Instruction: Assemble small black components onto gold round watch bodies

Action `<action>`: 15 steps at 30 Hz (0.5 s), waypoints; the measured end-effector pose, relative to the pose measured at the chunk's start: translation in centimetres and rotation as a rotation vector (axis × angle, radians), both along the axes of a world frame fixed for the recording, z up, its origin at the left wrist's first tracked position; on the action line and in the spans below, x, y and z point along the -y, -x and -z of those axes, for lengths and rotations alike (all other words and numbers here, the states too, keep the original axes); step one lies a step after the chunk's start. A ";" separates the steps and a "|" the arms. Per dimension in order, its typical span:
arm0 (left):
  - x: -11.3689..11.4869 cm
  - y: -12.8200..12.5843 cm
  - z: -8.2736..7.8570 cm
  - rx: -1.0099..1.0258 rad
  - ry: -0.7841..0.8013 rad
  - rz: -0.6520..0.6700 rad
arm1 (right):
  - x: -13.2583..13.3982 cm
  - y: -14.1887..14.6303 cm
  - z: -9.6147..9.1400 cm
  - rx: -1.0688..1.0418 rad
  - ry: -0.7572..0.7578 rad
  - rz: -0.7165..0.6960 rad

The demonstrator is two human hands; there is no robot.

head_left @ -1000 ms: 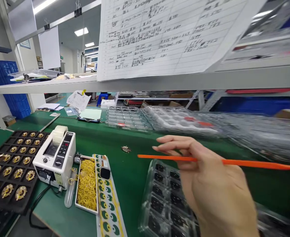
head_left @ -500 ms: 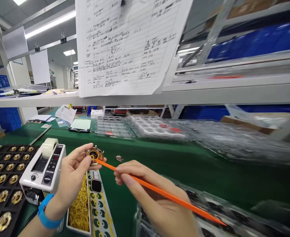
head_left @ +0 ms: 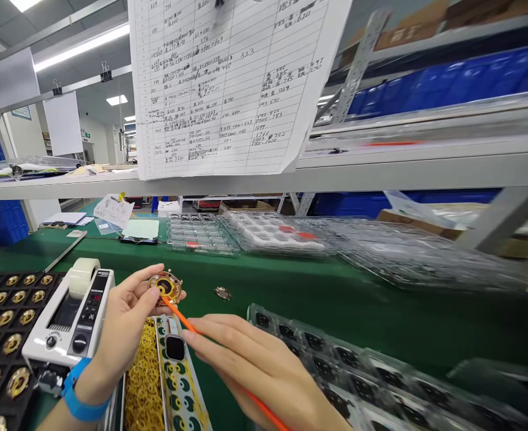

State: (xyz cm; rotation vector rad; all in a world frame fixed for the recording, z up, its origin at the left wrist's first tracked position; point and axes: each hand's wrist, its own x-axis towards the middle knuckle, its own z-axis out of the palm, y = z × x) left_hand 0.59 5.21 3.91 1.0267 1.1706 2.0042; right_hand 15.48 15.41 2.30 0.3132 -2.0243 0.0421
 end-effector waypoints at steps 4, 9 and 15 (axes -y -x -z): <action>-0.1 -0.6 0.1 0.024 0.016 0.023 | 0.6 0.1 0.2 -0.148 0.267 0.037; -0.1 -1.6 0.5 0.022 0.018 0.049 | 1.2 0.5 0.5 -0.214 0.420 0.062; -0.5 -1.7 1.7 0.008 -0.057 0.001 | 1.9 0.7 0.8 -0.220 0.348 0.099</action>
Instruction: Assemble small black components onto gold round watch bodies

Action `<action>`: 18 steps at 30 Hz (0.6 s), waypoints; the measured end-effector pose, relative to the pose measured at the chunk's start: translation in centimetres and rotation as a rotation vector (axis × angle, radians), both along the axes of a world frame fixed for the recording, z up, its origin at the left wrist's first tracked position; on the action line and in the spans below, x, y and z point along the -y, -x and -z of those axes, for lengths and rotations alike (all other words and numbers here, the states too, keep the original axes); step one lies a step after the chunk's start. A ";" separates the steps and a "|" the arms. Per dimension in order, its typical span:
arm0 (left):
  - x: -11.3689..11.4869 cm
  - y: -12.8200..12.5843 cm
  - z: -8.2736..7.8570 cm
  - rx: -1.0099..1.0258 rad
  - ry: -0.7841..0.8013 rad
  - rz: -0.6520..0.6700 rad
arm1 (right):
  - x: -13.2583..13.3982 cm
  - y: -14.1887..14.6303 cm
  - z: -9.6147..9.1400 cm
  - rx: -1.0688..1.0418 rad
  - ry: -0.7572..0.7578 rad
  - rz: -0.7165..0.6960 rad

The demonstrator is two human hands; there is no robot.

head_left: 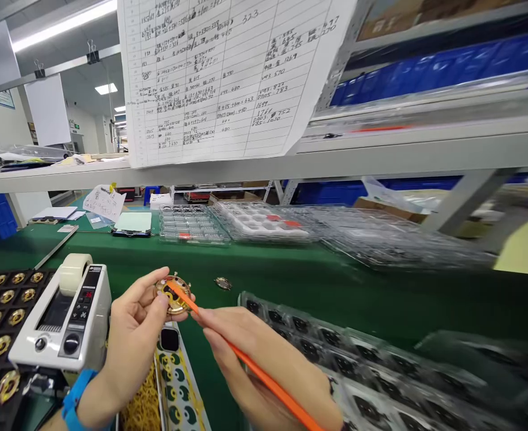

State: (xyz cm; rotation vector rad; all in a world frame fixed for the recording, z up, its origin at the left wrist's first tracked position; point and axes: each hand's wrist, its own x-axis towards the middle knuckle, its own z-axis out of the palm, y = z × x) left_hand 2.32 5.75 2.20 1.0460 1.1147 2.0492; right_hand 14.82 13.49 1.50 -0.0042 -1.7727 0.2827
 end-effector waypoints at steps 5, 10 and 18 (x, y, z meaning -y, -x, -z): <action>0.2 -0.2 -0.2 -0.016 0.018 -0.015 | 0.2 -0.1 0.2 0.013 -0.026 0.039; 0.3 -0.9 -0.9 -0.023 0.072 -0.011 | 0.2 0.2 0.4 0.004 -0.061 0.063; -0.3 0.2 -0.3 -0.073 0.134 -0.126 | -0.7 0.8 1.1 0.135 -0.457 0.179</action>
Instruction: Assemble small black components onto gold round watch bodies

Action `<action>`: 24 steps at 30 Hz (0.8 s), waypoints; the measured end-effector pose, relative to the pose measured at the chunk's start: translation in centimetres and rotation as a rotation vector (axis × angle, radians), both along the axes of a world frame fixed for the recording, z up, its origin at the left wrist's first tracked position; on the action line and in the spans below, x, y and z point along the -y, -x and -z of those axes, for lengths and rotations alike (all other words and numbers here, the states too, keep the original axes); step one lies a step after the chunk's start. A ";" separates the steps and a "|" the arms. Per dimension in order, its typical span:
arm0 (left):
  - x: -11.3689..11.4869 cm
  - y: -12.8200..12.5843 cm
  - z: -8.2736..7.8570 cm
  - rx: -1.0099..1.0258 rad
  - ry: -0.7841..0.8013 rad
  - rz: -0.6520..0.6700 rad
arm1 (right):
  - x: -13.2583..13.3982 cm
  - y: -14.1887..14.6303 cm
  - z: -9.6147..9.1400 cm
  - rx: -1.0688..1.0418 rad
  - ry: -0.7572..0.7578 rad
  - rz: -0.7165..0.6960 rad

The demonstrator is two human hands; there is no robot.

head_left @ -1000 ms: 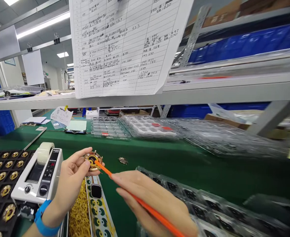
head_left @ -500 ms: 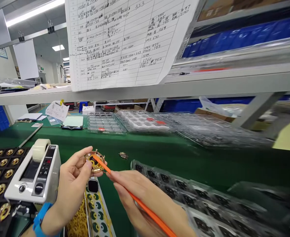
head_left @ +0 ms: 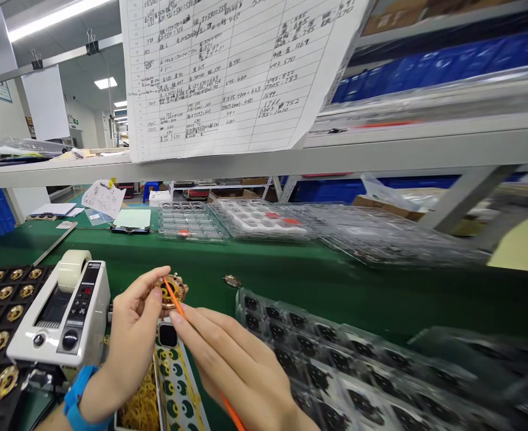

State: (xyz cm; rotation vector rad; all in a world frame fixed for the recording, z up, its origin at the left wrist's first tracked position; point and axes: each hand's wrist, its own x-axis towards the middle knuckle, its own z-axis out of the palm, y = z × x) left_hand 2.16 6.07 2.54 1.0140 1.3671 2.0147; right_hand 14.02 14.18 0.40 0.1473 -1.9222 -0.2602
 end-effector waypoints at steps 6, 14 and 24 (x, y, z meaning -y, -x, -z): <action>-0.6 0.9 0.0 0.174 -0.007 0.131 | 0.0 -0.5 -0.8 -0.009 0.163 -0.087; -0.4 0.3 -0.9 0.114 0.067 0.176 | -0.4 -2.8 -1.2 -0.295 0.708 -0.207; -0.6 -0.2 -0.1 -0.049 0.054 0.017 | 0.5 -0.3 -0.8 -0.055 0.546 -0.046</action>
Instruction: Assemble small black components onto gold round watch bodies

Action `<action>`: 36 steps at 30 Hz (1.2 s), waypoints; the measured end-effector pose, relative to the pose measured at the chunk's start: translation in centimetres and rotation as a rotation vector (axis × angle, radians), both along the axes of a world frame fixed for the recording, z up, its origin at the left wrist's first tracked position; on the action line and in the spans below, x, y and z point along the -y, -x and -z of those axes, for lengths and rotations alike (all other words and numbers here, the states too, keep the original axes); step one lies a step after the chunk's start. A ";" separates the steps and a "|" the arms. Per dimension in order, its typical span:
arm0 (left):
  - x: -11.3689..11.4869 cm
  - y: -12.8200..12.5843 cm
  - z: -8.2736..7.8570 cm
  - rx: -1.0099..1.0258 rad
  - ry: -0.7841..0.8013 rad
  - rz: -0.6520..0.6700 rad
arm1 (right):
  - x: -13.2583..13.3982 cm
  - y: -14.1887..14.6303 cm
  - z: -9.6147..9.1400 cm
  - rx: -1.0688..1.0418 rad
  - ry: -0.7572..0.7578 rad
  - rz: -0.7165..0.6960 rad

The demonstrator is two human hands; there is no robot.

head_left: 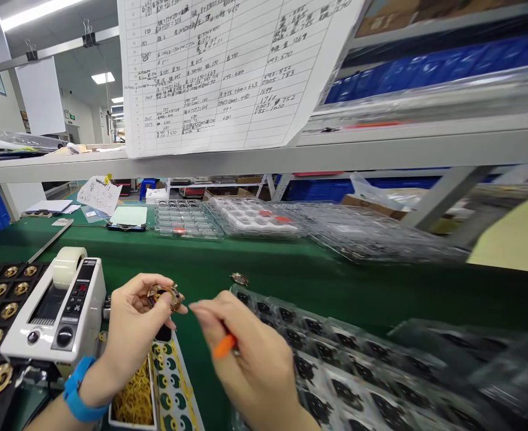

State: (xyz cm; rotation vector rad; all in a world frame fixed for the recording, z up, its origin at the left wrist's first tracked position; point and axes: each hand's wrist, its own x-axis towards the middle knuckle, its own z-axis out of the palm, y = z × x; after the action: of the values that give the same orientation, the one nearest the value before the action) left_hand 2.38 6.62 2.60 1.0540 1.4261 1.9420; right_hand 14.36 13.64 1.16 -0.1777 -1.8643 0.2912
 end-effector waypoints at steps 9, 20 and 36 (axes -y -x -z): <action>0.8 -1.2 1.4 -0.324 -0.023 -0.024 | -0.1 0.7 0.9 -0.048 0.017 0.129; -0.1 -0.7 2.6 -0.505 -0.003 -0.053 | -1.1 0.3 -0.4 0.085 0.448 -0.160; 0.5 -1.3 2.5 -0.598 -0.050 -0.043 | -0.6 0.9 0.6 -0.010 0.240 0.043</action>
State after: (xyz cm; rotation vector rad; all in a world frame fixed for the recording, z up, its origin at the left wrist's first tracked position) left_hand 3.64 6.12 0.08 1.7406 1.7118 1.7718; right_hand 13.47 14.26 0.54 -0.3792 -1.8102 0.4856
